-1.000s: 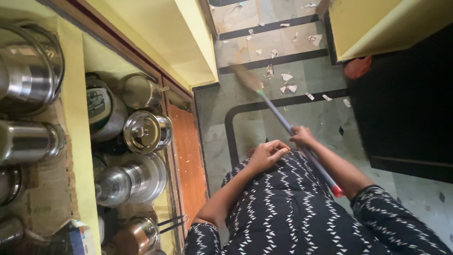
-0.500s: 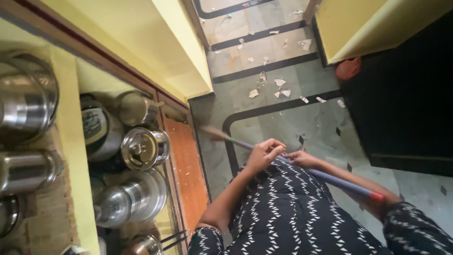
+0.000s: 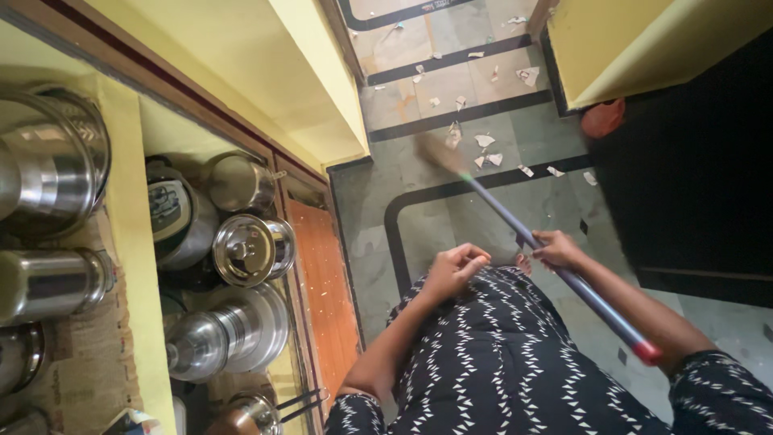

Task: The person sweeps scattered paper debris on a tiled floor using a broom. They move around a room with a cabinet and a bed, gathering the debris into a pile.

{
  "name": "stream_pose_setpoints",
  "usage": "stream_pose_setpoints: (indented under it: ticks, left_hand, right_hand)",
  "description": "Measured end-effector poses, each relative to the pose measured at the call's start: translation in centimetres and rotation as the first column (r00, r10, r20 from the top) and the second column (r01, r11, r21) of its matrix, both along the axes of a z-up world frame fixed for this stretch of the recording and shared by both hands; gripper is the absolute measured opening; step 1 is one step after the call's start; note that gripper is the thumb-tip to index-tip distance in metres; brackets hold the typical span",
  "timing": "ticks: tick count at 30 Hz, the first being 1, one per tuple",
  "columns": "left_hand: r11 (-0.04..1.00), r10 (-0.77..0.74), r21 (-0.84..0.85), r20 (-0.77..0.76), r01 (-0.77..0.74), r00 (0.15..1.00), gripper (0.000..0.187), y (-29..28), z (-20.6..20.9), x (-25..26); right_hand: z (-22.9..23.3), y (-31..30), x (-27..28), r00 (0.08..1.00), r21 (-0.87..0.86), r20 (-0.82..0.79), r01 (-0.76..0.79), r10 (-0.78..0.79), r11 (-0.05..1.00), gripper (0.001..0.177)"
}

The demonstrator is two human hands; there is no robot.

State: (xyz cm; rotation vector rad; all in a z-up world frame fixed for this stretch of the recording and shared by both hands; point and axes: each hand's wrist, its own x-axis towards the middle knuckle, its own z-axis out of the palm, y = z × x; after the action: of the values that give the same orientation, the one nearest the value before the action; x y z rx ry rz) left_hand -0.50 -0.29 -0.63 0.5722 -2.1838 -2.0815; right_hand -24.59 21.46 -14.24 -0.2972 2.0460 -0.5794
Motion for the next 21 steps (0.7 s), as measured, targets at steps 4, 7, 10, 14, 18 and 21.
stream_pose_setpoints:
  ticks: [4,7,10,14,18,21]
  left_hand:
    - [0.993,0.082,0.085,-0.022,-0.079,0.996,0.02,-0.8,-0.2,0.2]
    - [0.988,0.091,0.118,0.044,-0.096,0.995,0.021,-1.0,-0.4,0.2]
    - [0.993,0.058,0.101,0.031,-0.061,0.998,0.021,-0.9,-0.5,-0.2]
    - [0.999,-0.029,0.026,-0.02,0.029,0.999,0.022,0.2,-0.4,-0.9]
    - [0.993,-0.112,-0.029,-0.058,0.111,0.992,0.024,0.8,-0.2,-0.6]
    - [0.985,-0.164,-0.057,-0.008,0.163,0.986,0.028,0.7,0.0,-0.1]
  right_hand:
    - [0.7,0.3,1.4,0.999,-0.001,-0.04,-0.013,0.013,1.0,0.081]
    - [1.4,1.9,2.5,0.998,-0.049,0.025,-0.057,0.058,0.997,0.08]
    - [2.2,4.2,3.3,0.975,-0.094,0.191,-0.1,0.116,0.991,0.077]
    - [3.8,8.1,4.0,0.917,0.121,0.357,-0.234,0.178,0.965,0.075]
    - [5.2,11.4,2.6,0.922,0.288,0.351,-0.272,0.164,0.918,0.08]
    - [5.5,12.0,0.8,0.961,0.344,0.161,-0.268,0.225,0.9,0.078]
